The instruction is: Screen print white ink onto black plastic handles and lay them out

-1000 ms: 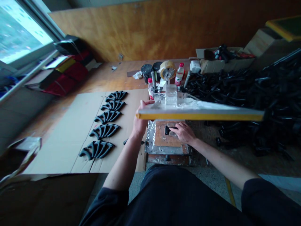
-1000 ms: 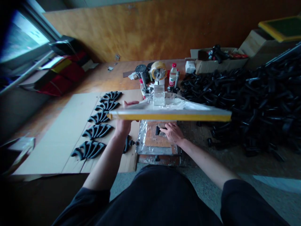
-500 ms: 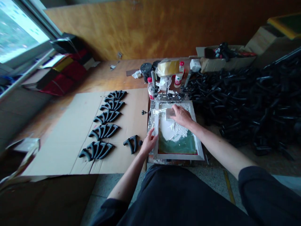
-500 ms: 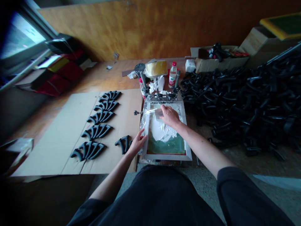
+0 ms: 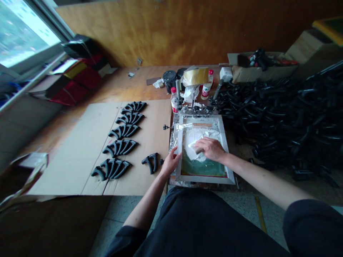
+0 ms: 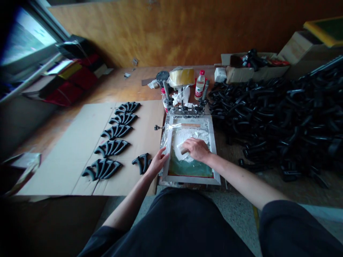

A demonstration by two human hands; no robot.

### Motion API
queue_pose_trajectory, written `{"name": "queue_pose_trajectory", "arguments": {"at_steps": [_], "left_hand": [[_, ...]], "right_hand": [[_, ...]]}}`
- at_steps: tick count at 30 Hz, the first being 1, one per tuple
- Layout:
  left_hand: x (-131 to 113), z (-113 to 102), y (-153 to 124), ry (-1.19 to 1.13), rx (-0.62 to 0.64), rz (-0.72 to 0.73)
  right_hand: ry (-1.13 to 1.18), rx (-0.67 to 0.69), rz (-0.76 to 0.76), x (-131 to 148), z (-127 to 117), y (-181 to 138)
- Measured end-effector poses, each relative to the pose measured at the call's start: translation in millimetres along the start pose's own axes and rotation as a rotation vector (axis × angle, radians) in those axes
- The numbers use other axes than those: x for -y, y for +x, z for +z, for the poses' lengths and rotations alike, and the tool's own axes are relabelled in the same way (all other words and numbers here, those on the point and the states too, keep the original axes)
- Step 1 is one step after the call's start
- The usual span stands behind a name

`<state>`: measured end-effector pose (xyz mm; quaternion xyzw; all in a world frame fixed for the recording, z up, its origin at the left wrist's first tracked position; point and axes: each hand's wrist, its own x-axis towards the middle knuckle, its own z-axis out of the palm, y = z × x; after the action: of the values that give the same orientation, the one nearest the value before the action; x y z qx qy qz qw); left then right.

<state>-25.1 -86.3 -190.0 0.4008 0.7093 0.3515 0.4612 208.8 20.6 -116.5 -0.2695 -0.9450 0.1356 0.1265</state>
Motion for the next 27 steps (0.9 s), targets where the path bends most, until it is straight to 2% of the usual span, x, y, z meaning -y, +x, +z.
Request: {"name": "queue_pose_trajectory", "arguments": {"at_steps": [4, 6, 9, 11, 13, 16, 18, 20, 23, 25, 27], "left_hand": [[-2, 1, -1, -0.039, 0.010, -0.006], [-6, 0, -3, -0.053, 0.012, -0.007], [-21, -7, -10, -0.060, 0.023, 0.009], [-40, -15, -19, -0.098, 0.041, 0.017], [-65, -24, -30, -0.177, 0.045, 0.028], [-108, -35, -41, -0.312, 0.023, 0.092], [-136, -39, -40, -0.404, -0.030, 0.190], [-162, -40, -31, -0.490, -0.100, 0.321], [-188, -38, -12, -0.558, -0.108, 0.442], [-191, -31, -4, -0.583, -0.120, 0.436], [-178, -15, -5, -0.608, -0.154, 0.359]], "right_hand": [[0.025, 0.021, -0.083, 8, 12, -14], [0.067, 0.012, -0.018, 7, 8, -7], [0.092, -0.094, 0.176, -3, -12, 28], [0.054, -0.174, 0.275, -18, -33, 53], [0.016, -0.237, 0.364, -41, -58, 64], [0.033, -0.379, 0.559, -82, -89, 47], [0.033, -0.437, 0.670, -100, -92, 23], [0.025, -0.404, 0.689, -102, -74, 0], [0.054, -0.266, 0.554, -78, -20, -20], [0.024, -0.161, 0.415, -55, 16, -21], [-0.038, -0.061, 0.368, -32, 39, -15]]}}
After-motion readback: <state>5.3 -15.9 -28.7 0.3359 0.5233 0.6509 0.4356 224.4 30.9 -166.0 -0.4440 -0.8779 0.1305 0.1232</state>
